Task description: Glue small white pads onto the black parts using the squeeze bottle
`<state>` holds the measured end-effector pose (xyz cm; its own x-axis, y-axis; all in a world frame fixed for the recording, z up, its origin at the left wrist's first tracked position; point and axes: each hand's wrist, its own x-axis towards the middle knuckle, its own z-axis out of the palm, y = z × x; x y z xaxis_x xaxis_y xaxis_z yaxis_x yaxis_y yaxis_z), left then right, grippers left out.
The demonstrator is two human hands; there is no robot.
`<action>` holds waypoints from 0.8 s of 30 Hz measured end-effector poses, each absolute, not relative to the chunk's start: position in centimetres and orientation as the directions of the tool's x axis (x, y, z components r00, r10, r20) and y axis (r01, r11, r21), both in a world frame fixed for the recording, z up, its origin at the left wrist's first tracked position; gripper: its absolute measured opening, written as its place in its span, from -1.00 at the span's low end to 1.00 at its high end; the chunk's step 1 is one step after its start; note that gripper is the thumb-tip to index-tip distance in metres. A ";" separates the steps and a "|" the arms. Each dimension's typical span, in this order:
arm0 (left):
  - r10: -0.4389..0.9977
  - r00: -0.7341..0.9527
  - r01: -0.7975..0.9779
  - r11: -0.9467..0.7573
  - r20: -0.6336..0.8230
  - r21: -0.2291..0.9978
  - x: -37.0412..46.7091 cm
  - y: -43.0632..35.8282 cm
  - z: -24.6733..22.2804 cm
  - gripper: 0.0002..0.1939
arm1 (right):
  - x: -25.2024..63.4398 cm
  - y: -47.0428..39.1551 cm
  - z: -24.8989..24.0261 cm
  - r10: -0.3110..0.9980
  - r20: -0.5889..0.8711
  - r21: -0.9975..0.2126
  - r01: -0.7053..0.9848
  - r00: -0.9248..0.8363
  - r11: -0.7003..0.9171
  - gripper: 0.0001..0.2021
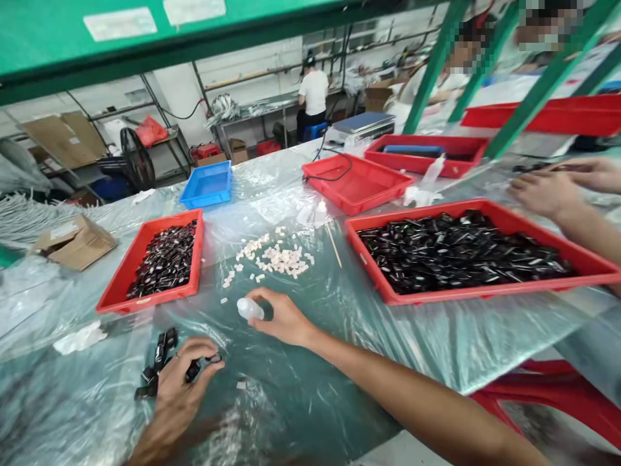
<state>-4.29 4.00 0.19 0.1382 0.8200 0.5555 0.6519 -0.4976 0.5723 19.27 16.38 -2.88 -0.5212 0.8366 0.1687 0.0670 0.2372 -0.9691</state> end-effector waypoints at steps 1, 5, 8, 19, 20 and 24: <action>0.822 0.141 0.653 -0.496 0.552 0.572 -4.3 4.0 0.0 -0.89 | 19.1 16.5 -3.1 0.843 0.160 -0.959 0.122 -0.514 0.257 -0.62; 0.847 0.128 0.652 -0.464 0.516 0.600 -4.4 3.6 -0.6 -0.91 | 20.2 17.8 -2.4 0.822 0.114 -0.899 0.294 -0.558 0.324 -0.47; 0.894 0.091 0.646 -0.389 0.439 0.657 -4.4 3.2 -0.7 -0.98 | 22.5 20.2 -1.3 0.837 0.067 -0.823 0.444 -0.543 0.354 -0.46; 0.946 0.144 0.686 -0.308 0.292 0.659 -3.8 2.5 -0.6 -0.87 | 24.5 22.5 -1.5 0.961 -0.079 -0.388 0.896 -0.266 0.216 -0.75; 0.943 0.150 0.685 -0.315 0.296 0.657 -3.8 2.5 -0.6 -0.89 | 24.2 22.3 -1.4 0.957 -0.086 -0.368 0.901 -0.279 0.230 -0.75; 0.940 0.155 0.657 -0.328 0.304 0.679 -3.7 2.7 -0.6 -0.90 | 24.0 21.8 -1.0 0.940 -0.097 -0.343 0.898 -0.327 0.277 -0.71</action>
<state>-3.74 2.67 -0.64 0.1553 0.9400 0.3037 0.6567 -0.3279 0.6791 23.97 21.79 -0.96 -0.3268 0.9401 -0.0972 0.8977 0.2766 -0.3430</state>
